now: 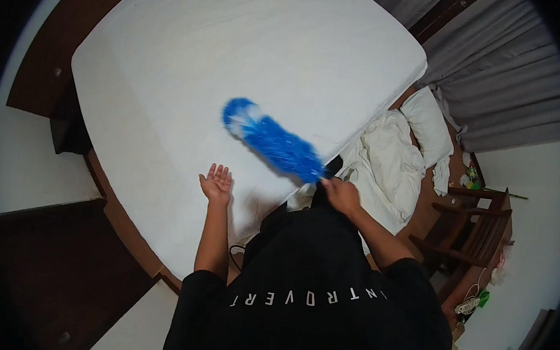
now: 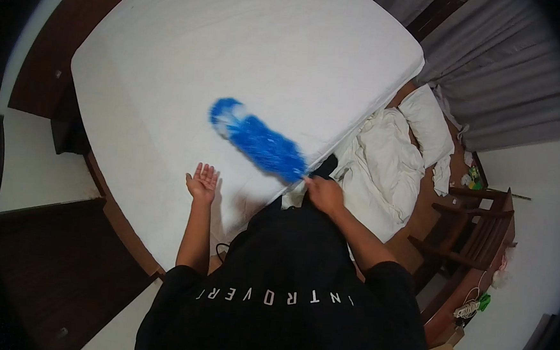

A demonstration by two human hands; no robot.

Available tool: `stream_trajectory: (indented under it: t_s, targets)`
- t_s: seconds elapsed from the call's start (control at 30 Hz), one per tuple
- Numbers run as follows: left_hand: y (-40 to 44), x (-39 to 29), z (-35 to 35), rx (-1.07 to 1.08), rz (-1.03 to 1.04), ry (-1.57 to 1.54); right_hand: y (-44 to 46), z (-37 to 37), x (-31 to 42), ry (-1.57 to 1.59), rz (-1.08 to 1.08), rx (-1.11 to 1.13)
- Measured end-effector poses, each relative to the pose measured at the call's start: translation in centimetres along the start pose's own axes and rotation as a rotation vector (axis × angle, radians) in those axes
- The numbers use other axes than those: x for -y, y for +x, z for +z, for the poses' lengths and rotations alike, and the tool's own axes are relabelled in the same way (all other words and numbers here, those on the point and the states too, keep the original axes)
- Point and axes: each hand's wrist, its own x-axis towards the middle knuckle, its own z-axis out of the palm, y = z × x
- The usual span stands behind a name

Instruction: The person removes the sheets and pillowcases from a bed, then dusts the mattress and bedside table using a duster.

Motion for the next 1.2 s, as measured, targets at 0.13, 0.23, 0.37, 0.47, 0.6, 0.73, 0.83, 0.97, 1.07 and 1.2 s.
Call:
stream_trajectory:
  t_s: [0.13,0.23,0.37,0.47,0.6,0.73,0.83,0.97,1.07,1.2]
  targets:
    - [-1.1,3.6,0.5,-0.049,-0.153,-0.122,4.8,1.4,9.6,0.041,-0.595,0.054]
    - [3.7,8.7,-4.6,0.478,0.571,1.015,6.3,-1.0,16.0,0.251,-1.034,0.024]
    - [-1.5,8.9,2.6,0.363,0.063,0.237,8.7,-2.6,16.3,0.230,-1.026,0.106]
    - [-0.4,11.1,4.0,0.105,-0.158,0.154,14.7,0.9,8.5,0.409,-1.014,0.116]
    - [-0.8,13.6,7.4,-0.120,-0.275,0.436,21.4,4.4,-15.0,-0.173,-0.312,0.034]
    - [-3.4,14.9,14.6,-0.175,-0.218,0.499,22.3,-1.6,-21.6,0.241,0.497,-0.125]
    - [-3.1,16.6,17.3,-0.167,-0.235,0.497,24.9,-0.8,-19.8,0.418,0.503,-0.228]
    - [-2.7,18.3,21.0,-0.101,-0.242,0.512,25.7,3.7,-15.1,0.383,-0.270,-0.304]
    - [-1.9,18.9,22.0,-0.089,-0.238,0.522,23.0,-1.2,-9.2,0.348,-0.557,0.093]
    - [0.4,20.7,21.0,-0.027,-0.159,0.500,22.5,-6.7,-5.9,0.244,-0.837,0.393]
